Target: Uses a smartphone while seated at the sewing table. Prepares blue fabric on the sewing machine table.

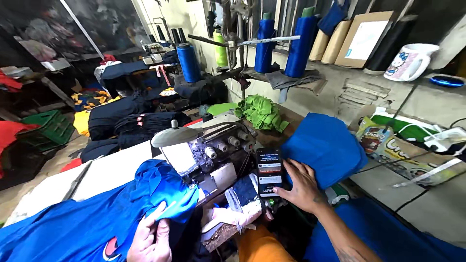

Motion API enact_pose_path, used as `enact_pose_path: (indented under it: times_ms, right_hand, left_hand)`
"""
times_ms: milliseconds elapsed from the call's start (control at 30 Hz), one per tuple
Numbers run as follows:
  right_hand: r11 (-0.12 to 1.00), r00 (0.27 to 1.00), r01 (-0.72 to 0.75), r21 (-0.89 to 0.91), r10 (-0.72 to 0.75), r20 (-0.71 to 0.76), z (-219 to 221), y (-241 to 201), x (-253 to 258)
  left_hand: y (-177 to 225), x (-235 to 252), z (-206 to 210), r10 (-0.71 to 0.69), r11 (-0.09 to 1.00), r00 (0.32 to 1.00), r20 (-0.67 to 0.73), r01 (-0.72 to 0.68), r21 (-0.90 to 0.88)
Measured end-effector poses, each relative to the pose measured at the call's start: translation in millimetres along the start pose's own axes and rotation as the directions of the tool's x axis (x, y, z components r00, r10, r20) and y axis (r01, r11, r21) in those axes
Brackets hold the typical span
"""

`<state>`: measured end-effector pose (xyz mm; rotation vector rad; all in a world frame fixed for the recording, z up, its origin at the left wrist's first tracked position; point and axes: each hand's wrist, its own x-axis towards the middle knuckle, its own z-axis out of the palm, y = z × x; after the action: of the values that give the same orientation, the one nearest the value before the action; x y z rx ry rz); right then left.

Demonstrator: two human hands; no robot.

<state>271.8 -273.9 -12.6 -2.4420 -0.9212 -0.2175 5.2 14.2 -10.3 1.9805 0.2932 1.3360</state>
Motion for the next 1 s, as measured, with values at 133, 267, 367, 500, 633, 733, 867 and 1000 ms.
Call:
enact_pose_path:
  times_ms: [133, 267, 367, 500, 633, 733, 867, 1000]
  right_hand:
    - [1.0, 1.0, 0.008, -0.016, -0.008, -0.005, 1, 1, 0]
    - [0.999, 1.0, 0.008, -0.037, -0.008, -0.004, 3, 1, 1]
    - [0.998, 1.0, 0.004, -0.055, -0.004, -0.006, 4, 0, 1]
    - [0.998, 0.999, -0.025, -0.052, 0.023, -0.031, 7, -1, 2]
    - [0.998, 0.998, -0.058, -0.009, 0.058, -0.026, 7, 0, 5]
    - [0.999, 0.997, -0.042, 0.005, 0.042, -0.063, 9, 1, 4]
    - [0.999, 0.997, -0.03, 0.018, 0.031, -0.075, 10, 3, 3]
    - [0.999, 0.997, -0.022, 0.04, 0.025, -0.073, 9, 3, 4]
  left_hand:
    - [2, 0, 1, -0.007, 1.0, 1.0, -0.005, 0.007, 0.008]
    - [1, -1, -1, -0.014, 0.998, 1.0, -0.003, 0.014, 0.059]
    - [-1, -1, -1, -0.008, 0.999, 1.0, -0.014, 0.009, 0.053]
    - [-3, -2, -2, 0.0, 0.999, 1.0, 0.007, -0.001, 0.038]
    - [0, -1, -1, -0.018, 0.999, 1.0, 0.005, 0.018, 0.03]
    - [-3, -1, -2, -0.004, 1.0, 1.0, 0.016, 0.004, 0.008]
    - [-3, -2, -2, -0.002, 1.0, 1.0, 0.018, 0.002, 0.016]
    - [-2, -1, 0, -0.003, 1.0, 1.0, 0.016, 0.003, -0.001]
